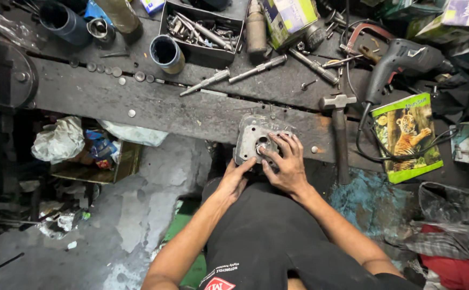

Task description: The person grinds a small metal part against a bench grinder wheel, then moves to a workbench to wipe and assemble a metal engine casing with a cylindrical insert. The person uses a rag to clean the casing and places the insert into the casing.

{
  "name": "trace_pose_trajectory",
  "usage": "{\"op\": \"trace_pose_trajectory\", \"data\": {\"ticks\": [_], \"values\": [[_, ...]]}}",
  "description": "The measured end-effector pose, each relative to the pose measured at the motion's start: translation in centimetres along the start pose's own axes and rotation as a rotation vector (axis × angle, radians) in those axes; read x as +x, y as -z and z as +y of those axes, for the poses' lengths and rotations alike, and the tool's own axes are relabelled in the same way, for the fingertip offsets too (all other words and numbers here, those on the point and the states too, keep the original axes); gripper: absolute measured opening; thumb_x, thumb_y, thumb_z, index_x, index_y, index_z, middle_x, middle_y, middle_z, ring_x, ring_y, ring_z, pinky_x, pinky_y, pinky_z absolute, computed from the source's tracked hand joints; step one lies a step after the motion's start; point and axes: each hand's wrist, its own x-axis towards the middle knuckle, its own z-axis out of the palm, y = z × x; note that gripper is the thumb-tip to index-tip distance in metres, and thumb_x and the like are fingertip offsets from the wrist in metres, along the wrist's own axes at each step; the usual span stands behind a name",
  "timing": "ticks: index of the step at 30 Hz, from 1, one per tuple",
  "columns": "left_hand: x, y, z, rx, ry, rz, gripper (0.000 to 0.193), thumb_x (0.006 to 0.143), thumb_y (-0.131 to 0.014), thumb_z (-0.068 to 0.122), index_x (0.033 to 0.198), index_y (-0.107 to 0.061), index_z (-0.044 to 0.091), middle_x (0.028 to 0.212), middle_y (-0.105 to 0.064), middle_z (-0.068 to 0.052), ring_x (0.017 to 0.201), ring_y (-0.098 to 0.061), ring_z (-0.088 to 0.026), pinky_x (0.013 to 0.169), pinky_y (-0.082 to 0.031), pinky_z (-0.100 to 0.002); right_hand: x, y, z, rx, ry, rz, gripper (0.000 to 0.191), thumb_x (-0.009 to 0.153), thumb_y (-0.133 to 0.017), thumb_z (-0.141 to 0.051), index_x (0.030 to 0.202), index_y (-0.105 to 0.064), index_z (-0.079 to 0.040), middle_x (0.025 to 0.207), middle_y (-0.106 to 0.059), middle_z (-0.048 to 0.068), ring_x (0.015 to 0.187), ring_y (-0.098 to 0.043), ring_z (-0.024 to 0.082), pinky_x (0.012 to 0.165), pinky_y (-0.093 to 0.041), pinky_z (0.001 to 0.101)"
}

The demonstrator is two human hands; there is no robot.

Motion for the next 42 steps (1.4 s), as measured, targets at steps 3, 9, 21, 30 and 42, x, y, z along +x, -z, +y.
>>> {"op": "trace_pose_trajectory", "data": {"ticks": [3,9,21,30,42], "values": [[0.0,0.2,-0.1,0.046,0.042,0.058,0.071,0.082,-0.082,0.021,0.144,-0.05,0.01,0.133,-0.063,-0.008,0.125,-0.056,-0.024,0.106,-0.044,-0.047,0.0,0.1,-0.6,-0.099,0.045,0.026,0.038,0.084,-0.078,-0.026,0.121,-0.073,-0.018,0.152,-0.051,0.013,0.145,-0.038,0.039,0.123,-0.023,0.0611],[-0.4,-0.3,0.2,0.037,0.029,0.034,0.074,0.079,-0.083,0.021,0.145,-0.049,0.012,0.135,-0.062,-0.008,0.127,-0.055,-0.026,0.11,-0.042,-0.049,0.2,0.7,0.1,-0.018,0.057,0.005,0.037,0.087,-0.077,-0.024,0.123,-0.074,-0.017,0.154,-0.051,0.013,0.148,-0.039,0.038,0.126,-0.027,0.0591],[-1.0,-0.6,0.9,0.024,0.023,0.015,0.068,0.083,-0.08,0.017,0.143,-0.051,0.006,0.132,-0.065,-0.011,0.123,-0.06,-0.024,0.105,-0.049,-0.043,0.0,0.1,0.4,-0.057,0.045,-0.048,0.029,0.086,-0.078,-0.024,0.114,-0.076,-0.02,0.152,-0.053,0.013,0.148,-0.038,0.04,0.126,-0.022,0.0608],[-0.5,-0.2,0.6,0.031,0.02,0.007,0.071,0.081,-0.081,0.017,0.144,-0.049,0.007,0.132,-0.064,-0.01,0.121,-0.062,-0.024,0.104,-0.05,-0.043,0.7,0.3,0.2,-0.061,0.092,-0.049,0.027,0.087,-0.078,-0.024,0.112,-0.076,-0.014,0.153,-0.053,0.013,0.15,-0.038,0.039,0.127,-0.022,0.0615],[-0.6,-0.5,1.2,0.062,-0.006,0.029,0.072,0.078,-0.084,0.015,0.138,-0.045,0.004,0.126,-0.064,-0.012,0.117,-0.063,-0.024,0.1,-0.053,-0.043,1.6,1.1,-0.1,-0.097,0.222,-0.076,0.032,0.08,-0.08,-0.019,0.11,-0.073,-0.011,0.138,-0.062,0.01,0.132,-0.05,0.034,0.117,-0.031,0.0553]]}}
